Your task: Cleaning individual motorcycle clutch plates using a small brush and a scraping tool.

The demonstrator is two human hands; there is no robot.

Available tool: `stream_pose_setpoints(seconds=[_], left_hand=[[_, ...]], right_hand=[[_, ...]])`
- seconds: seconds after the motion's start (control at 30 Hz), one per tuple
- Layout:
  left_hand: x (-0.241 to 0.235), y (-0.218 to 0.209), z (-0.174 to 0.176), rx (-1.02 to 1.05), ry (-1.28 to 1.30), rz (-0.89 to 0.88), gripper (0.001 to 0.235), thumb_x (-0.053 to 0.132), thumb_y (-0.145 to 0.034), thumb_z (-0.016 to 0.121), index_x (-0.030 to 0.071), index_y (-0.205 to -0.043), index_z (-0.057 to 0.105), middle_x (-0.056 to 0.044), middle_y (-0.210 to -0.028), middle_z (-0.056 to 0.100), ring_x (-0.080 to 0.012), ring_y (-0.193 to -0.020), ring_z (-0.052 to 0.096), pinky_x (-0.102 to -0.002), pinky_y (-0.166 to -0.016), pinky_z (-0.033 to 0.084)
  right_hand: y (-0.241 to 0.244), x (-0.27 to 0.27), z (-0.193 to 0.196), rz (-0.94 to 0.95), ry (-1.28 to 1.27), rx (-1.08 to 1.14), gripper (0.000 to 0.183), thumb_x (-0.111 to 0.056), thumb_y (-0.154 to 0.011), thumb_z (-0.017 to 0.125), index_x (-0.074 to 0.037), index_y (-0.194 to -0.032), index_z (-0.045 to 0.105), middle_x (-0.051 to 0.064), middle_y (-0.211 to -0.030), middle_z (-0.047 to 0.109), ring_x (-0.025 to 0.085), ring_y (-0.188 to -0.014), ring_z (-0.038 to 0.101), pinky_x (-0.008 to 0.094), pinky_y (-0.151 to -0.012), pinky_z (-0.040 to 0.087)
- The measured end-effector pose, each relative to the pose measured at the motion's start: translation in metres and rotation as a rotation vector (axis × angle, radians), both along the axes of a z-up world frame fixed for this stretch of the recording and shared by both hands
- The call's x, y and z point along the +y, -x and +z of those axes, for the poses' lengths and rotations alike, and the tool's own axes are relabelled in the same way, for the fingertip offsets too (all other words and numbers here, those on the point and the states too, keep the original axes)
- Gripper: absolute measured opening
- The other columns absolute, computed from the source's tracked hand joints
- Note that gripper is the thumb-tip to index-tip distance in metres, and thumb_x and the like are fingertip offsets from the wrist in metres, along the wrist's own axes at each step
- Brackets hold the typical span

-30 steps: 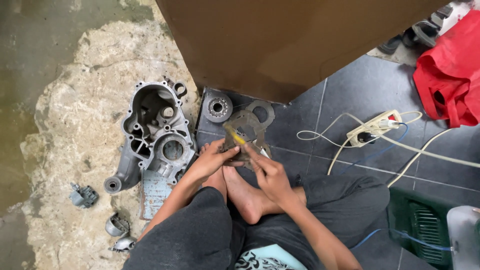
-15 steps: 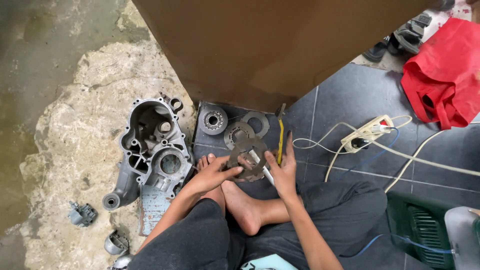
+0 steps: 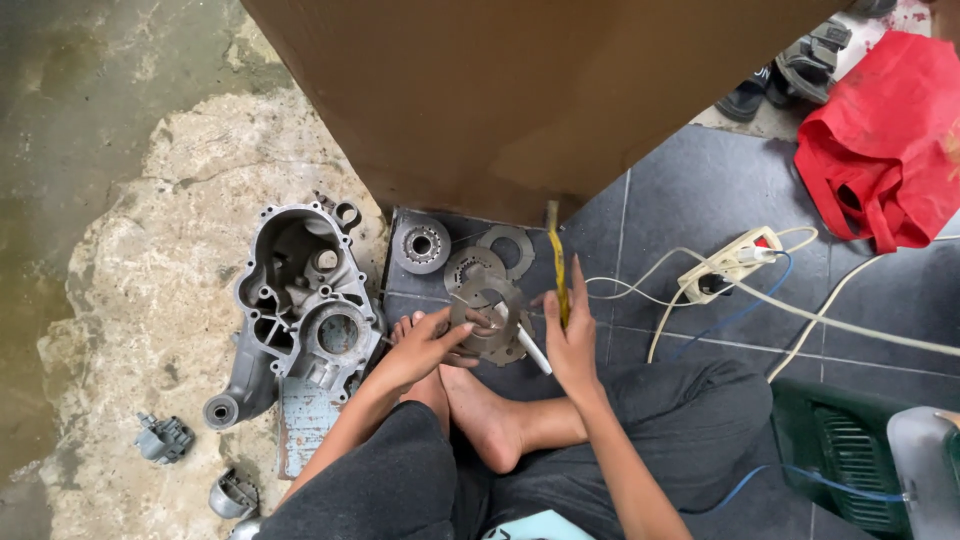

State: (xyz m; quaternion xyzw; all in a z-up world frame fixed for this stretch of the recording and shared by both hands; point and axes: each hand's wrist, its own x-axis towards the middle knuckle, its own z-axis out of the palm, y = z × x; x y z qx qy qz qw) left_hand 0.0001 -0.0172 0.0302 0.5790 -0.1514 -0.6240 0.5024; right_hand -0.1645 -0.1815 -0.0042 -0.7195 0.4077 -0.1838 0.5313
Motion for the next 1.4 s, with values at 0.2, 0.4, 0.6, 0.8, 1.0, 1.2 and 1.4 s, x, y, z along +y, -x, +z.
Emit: stream_pose_setpoints(seconds=[0.2, 0.4, 0.6, 0.8, 1.0, 1.2, 1.4], left_hand=[[0.008, -0.004, -0.039, -0.022, -0.014, 0.124, 0.041, 0.014, -0.109, 0.047, -0.006, -0.145, 0.047, -0.036, -0.137, 0.053, -0.0506, -0.123, 0.061, -0.057, -0.095, 0.064], [0.003, 0.0, -0.035, 0.031, -0.063, 0.257, 0.038, 0.012, -0.106, 0.054, -0.002, -0.141, 0.054, -0.028, -0.127, 0.064, -0.0416, -0.11, 0.071, -0.054, -0.087, 0.067], [0.008, -0.001, -0.034, -0.027, -0.056, 0.157, 0.043, 0.013, -0.106, 0.054, -0.001, -0.146, 0.051, -0.034, -0.131, 0.061, -0.0485, -0.113, 0.068, -0.057, -0.087, 0.068], [0.007, 0.003, -0.046, -0.016, -0.094, 0.189, 0.04, 0.012, -0.105, 0.054, -0.006, -0.141, 0.055, -0.036, -0.131, 0.061, -0.0495, -0.109, 0.069, -0.056, -0.085, 0.066], [0.005, 0.003, -0.053, -0.003, -0.142, 0.216, 0.042, 0.01, -0.103, 0.055, -0.009, -0.141, 0.053, -0.035, -0.13, 0.06, -0.0502, -0.109, 0.068, -0.057, -0.084, 0.065], [-0.011, 0.008, -0.013, -0.079, -0.139, 0.115, 0.038, 0.012, -0.106, 0.05, -0.009, -0.137, 0.055, -0.041, -0.134, 0.055, -0.0597, -0.119, 0.059, -0.061, -0.088, 0.065], [-0.012, 0.011, -0.015, -0.081, -0.184, 0.152, 0.047, 0.015, -0.105, 0.053, -0.004, -0.147, 0.049, -0.038, -0.14, 0.052, -0.0553, -0.118, 0.062, -0.056, -0.086, 0.066]], right_hand=[[0.012, 0.036, 0.006, 0.213, 0.047, -0.121, 0.053, -0.021, -0.105, 0.051, -0.01, -0.155, 0.04, 0.009, -0.082, 0.076, 0.021, -0.064, 0.066, 0.035, -0.066, 0.054], [0.015, 0.042, 0.009, 0.366, 0.156, -0.118, 0.042, -0.023, -0.101, 0.058, -0.017, -0.142, 0.061, 0.005, -0.12, 0.077, 0.025, -0.102, 0.075, 0.036, -0.087, 0.058], [0.012, 0.043, 0.017, 0.285, 0.292, -0.139, 0.032, -0.015, -0.103, 0.054, -0.015, -0.131, 0.071, 0.01, -0.092, 0.076, 0.03, -0.073, 0.076, 0.038, -0.063, 0.061], [0.02, 0.043, 0.012, 0.341, 0.385, -0.131, 0.02, -0.019, -0.1, 0.062, -0.017, -0.115, 0.076, 0.003, -0.088, 0.074, 0.024, -0.072, 0.076, 0.033, -0.064, 0.062], [0.025, 0.046, 0.016, 0.315, 0.324, -0.162, 0.019, -0.018, -0.1, 0.063, -0.014, -0.115, 0.075, 0.01, -0.089, 0.074, 0.032, -0.075, 0.076, 0.038, -0.063, 0.063], [0.027, 0.036, 0.02, 0.179, 0.339, -0.135, 0.027, -0.015, -0.102, 0.059, -0.016, -0.124, 0.074, 0.008, -0.09, 0.076, 0.027, -0.074, 0.076, 0.035, -0.062, 0.062], [0.034, 0.039, 0.009, 0.237, 0.354, -0.119, 0.02, -0.015, -0.1, 0.062, -0.013, -0.115, 0.074, 0.012, -0.093, 0.075, 0.034, -0.083, 0.075, 0.041, -0.071, 0.063]])
